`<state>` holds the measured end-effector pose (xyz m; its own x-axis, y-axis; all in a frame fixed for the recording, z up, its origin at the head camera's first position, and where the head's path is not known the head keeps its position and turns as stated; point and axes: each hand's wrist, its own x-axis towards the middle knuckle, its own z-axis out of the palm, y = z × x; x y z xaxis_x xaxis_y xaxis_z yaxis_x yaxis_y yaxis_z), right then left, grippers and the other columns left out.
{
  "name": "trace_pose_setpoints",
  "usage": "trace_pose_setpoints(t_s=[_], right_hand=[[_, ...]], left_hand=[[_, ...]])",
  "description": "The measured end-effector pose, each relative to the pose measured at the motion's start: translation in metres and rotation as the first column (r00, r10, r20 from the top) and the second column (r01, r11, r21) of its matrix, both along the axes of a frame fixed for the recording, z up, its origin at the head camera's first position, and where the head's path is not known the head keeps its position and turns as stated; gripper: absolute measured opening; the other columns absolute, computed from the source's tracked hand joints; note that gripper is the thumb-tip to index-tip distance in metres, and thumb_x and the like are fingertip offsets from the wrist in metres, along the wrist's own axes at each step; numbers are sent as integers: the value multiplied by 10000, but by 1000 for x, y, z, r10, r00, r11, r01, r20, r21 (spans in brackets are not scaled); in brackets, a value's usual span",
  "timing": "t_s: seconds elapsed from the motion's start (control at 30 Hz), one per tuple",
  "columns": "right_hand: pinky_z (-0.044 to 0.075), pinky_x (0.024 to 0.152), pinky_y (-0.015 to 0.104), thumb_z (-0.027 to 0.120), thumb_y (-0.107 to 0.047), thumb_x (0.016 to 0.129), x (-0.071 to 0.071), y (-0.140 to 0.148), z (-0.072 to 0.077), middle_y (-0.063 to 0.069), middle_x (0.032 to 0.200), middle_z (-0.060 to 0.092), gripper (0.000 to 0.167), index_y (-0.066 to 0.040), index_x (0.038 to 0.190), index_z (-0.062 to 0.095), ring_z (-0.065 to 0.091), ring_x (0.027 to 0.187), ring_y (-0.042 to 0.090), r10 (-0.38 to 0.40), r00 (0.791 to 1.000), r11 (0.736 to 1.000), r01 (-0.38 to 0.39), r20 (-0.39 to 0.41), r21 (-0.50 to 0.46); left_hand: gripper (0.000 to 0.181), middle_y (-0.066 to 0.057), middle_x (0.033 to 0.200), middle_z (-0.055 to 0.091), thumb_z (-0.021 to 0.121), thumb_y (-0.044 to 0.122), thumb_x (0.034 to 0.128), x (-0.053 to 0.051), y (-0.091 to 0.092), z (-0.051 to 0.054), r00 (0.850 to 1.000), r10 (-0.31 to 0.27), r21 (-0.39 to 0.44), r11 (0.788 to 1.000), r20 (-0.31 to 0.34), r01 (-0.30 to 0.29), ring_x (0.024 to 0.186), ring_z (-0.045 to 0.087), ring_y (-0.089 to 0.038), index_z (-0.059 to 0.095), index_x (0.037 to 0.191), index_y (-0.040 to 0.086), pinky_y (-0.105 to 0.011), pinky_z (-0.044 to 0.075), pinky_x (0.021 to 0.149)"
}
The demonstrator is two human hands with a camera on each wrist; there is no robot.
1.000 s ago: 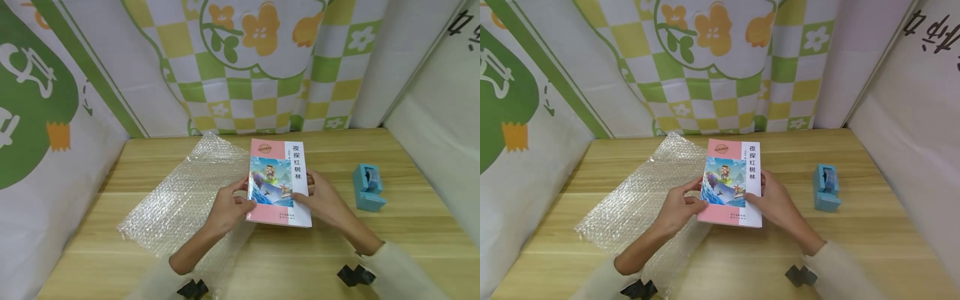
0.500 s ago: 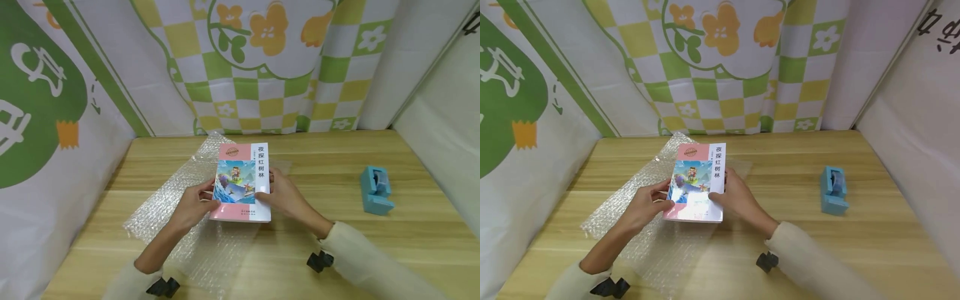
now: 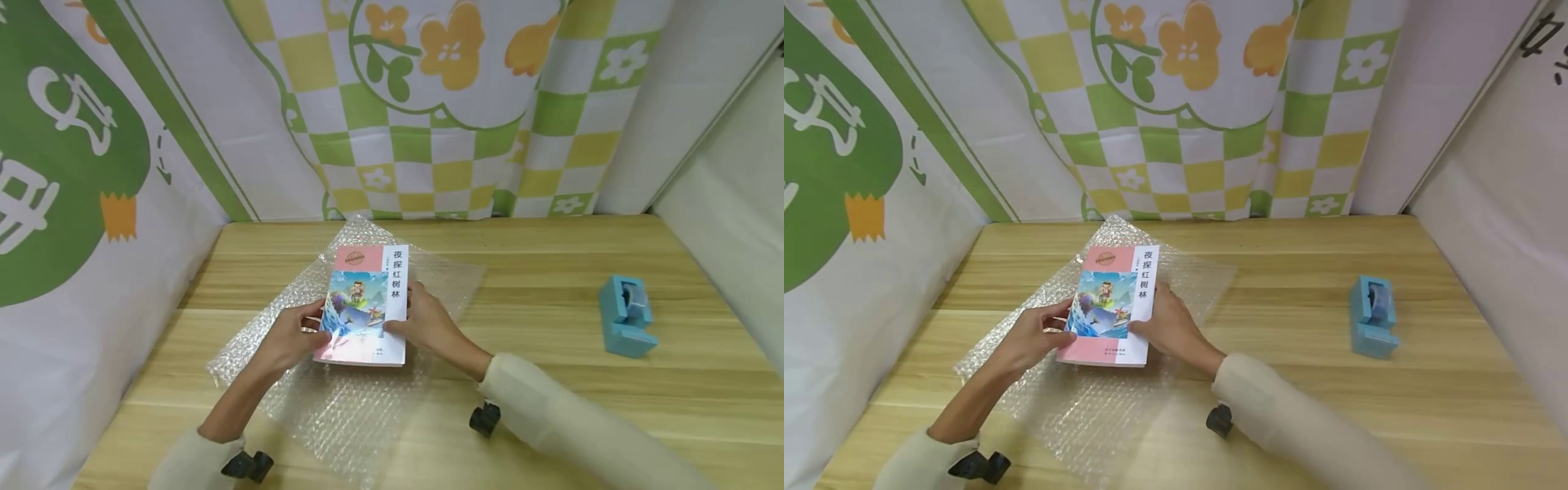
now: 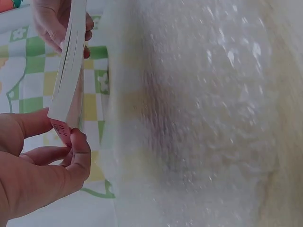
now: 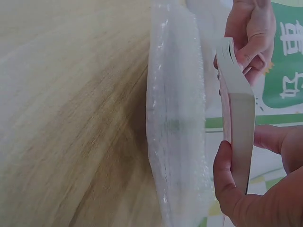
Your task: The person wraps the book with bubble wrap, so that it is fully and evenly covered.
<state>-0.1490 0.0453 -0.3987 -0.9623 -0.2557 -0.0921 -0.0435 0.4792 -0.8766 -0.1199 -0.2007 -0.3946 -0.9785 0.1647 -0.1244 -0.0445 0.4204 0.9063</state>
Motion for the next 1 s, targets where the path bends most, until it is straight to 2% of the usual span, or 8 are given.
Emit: trace_pose_setpoints(t_s=[0.2,0.37,0.53,0.73,1.0], right_hand=[[556,772,338,847,-75,771,-8,-13,-7,163,1108,655,782,100,1387,398,654,873,225,20,999,997,-17,-28,76],[556,739,304,848,-82,777,-11,-21,-16,124,1060,620,800,75,1418,395,643,858,213,29,999,997,-30,14,77],[553,739,321,858,-100,764,-13,-26,-25,123,1008,595,750,88,1352,431,626,842,230,20,999,994,-25,48,109],[543,758,352,860,-112,757,-13,-32,-32,112,959,596,715,94,1304,449,610,835,240,24,998,990,-31,52,135],[526,828,401,857,-99,750,-13,-37,-34,119,1001,599,708,87,1305,459,603,890,265,21,999,990,-25,27,142]], left_hand=[[662,-240,1124,606,658,-107,826,-6,-10,-8,1000,0,-53,999,-2,0,949,586,-286,412,1440,-134,-258,532,641],[665,-242,1090,607,646,-134,810,-10,-15,-17,1000,-4,-71,997,20,6,903,585,-267,400,1428,-160,-255,527,630],[664,-239,1088,606,643,-136,809,-12,-16,-25,998,16,-104,995,63,-9,889,595,-254,388,1420,-183,-262,526,642],[642,-202,1008,632,637,-148,794,-12,-18,-30,999,9,-165,986,41,-2,847,632,-238,424,1399,-185,-284,539,652],[632,-151,935,655,618,-141,799,-14,-22,-34,1000,-28,-181,983,12,30,780,638,-197,434,1403,-172,-262,522,617]])
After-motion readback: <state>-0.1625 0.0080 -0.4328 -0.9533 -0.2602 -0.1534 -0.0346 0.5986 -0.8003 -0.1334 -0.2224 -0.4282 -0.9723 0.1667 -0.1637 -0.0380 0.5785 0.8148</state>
